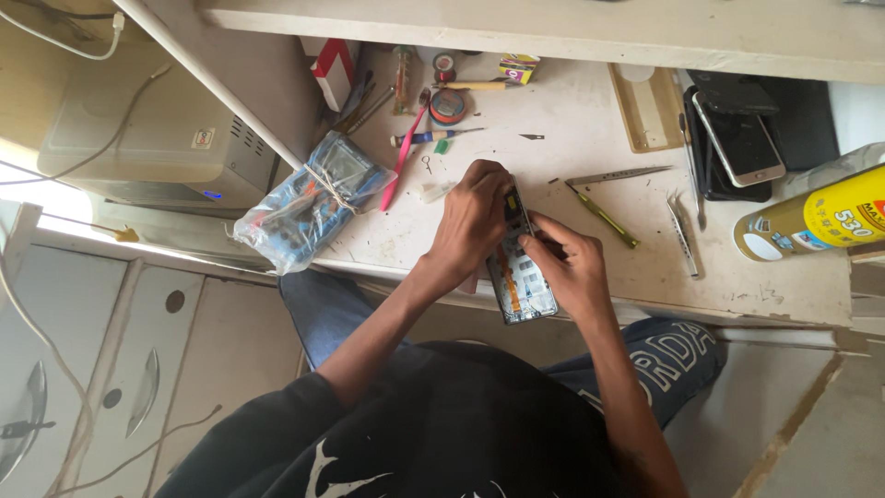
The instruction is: The person holds a pink smartphone, pries open its back cover by hand, and removes the back panel to expose the internal components. They then use a small tool to work on the exposed internals while holding the phone body steady on their lap and the bench.
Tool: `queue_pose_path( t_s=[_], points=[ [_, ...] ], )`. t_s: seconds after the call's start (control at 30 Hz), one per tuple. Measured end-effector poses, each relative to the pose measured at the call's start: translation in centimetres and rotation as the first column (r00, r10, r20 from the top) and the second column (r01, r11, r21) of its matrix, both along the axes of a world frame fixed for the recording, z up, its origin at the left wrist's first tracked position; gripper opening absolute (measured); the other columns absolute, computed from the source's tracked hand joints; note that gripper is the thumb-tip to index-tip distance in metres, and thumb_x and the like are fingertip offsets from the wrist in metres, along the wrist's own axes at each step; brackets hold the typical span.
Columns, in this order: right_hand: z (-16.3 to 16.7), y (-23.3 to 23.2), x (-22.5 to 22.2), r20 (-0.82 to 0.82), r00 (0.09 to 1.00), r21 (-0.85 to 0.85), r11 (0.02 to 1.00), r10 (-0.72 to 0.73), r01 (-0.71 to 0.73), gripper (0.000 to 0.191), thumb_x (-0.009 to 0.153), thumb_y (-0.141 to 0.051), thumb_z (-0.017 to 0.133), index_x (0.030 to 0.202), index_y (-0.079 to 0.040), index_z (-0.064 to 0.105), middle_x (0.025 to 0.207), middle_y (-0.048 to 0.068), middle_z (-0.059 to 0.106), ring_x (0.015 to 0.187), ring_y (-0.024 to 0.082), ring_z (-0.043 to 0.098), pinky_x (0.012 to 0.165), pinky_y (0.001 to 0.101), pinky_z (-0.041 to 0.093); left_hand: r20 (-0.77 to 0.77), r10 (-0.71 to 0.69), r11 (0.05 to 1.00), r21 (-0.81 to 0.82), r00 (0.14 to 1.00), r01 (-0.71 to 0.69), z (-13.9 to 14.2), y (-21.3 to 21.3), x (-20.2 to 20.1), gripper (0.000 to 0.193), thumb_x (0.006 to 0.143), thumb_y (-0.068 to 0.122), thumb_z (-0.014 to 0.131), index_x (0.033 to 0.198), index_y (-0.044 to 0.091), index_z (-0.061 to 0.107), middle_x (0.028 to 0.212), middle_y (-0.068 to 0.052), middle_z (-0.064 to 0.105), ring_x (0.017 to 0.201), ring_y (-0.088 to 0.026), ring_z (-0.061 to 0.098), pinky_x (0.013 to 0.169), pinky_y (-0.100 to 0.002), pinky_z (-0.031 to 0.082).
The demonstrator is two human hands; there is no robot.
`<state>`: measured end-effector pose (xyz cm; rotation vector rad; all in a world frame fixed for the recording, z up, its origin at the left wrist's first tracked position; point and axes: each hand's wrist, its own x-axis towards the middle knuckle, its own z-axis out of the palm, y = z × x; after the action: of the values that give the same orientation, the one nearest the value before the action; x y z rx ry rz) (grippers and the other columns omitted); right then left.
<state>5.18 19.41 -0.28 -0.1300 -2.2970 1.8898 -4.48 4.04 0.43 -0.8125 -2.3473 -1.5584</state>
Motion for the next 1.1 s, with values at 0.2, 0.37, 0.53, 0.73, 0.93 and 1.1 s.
queue_pose_path(
  t_s=[0.2, 0.37, 0.53, 0.73, 0.93, 1.1],
  points=[
    [0.5, -0.1, 0.1, -0.012, 0.996, 0.083, 0.993, -0.089, 0.090, 0.038, 0.092, -0.005, 0.073, 0.129, 0.002, 0.069, 0.081, 0.003, 0.072, 0.066, 0.001, 0.056, 0.057, 0.0212, 0.047, 0.014, -0.098, 0.994, 0.048, 0.995, 0.097, 1.4, -0.5, -0.6, 0.018, 0.091, 0.001, 0.067, 0.109, -0.004, 0.070, 0.115, -0.017, 0.066, 0.095, -0.035, 0.072, 0.085, -0.039, 0.058],
    [1.0, -0.5, 0.2, -0.044, 0.992, 0.077, 0.990, -0.116, 0.119, 0.038, 0.093, -0.004, 0.073, 0.129, 0.001, 0.069, 0.081, 0.002, 0.072, 0.064, 0.001, 0.054, 0.054, 0.0207, 0.046, -0.099, -0.143, 0.989, 0.012, 0.985, 0.144, 1.9, -0.7, -1.0, 0.018, 0.089, 0.002, 0.073, 0.106, -0.002, 0.072, 0.117, -0.019, 0.065, 0.100, -0.038, 0.069, 0.084, -0.040, 0.057],
    [1.1, -0.9, 0.3, -0.079, 0.991, 0.100, 0.988, -0.109, 0.116, 0.036, 0.093, -0.003, 0.073, 0.129, 0.002, 0.069, 0.075, 0.001, 0.068, 0.062, 0.001, 0.052, 0.053, 0.0215, 0.044, 0.005, -0.146, 0.988, 0.050, 0.989, 0.145, 1.3, -0.5, -1.0, 0.017, 0.093, 0.002, 0.070, 0.110, 0.000, 0.072, 0.117, -0.014, 0.068, 0.102, -0.033, 0.072, 0.089, -0.038, 0.059],
    [1.5, -1.4, 0.4, -0.143, 0.984, 0.177, 0.975, -0.106, 0.131, 0.035, 0.093, -0.001, 0.072, 0.127, 0.002, 0.069, 0.072, 0.001, 0.064, 0.062, 0.001, 0.051, 0.054, 0.0214, 0.044, -0.144, -0.102, 0.989, -0.126, 0.984, 0.084, 0.8, -0.2, -0.6, 0.018, 0.091, 0.005, 0.068, 0.108, 0.000, 0.066, 0.123, -0.017, 0.063, 0.101, -0.039, 0.068, 0.086, -0.043, 0.056],
    [1.9, -2.0, 0.2, -0.139, 0.983, 0.213, 0.966, -0.117, 0.145, 0.033, 0.093, -0.001, 0.072, 0.127, 0.001, 0.069, 0.070, 0.003, 0.061, 0.062, 0.003, 0.048, 0.053, 0.0225, 0.043, -0.128, -0.104, 0.963, -0.262, 0.986, 0.068, 0.1, 0.3, -0.7, 0.021, 0.094, 0.004, 0.061, 0.111, -0.003, 0.051, 0.115, -0.021, 0.058, 0.090, -0.042, 0.065, 0.076, -0.046, 0.056],
    [2.0, -2.4, 0.3, -0.164, 0.979, 0.237, 0.959, -0.117, 0.155, 0.036, 0.093, -0.001, 0.071, 0.129, 0.001, 0.068, 0.072, 0.004, 0.064, 0.061, 0.003, 0.050, 0.053, 0.0225, 0.045, -0.123, -0.136, 0.949, -0.301, 0.983, 0.094, -0.2, 0.0, -0.9, 0.027, 0.090, 0.001, 0.060, 0.113, -0.005, 0.048, 0.118, -0.023, 0.054, 0.085, -0.043, 0.064, 0.068, -0.046, 0.057]
  ],
)
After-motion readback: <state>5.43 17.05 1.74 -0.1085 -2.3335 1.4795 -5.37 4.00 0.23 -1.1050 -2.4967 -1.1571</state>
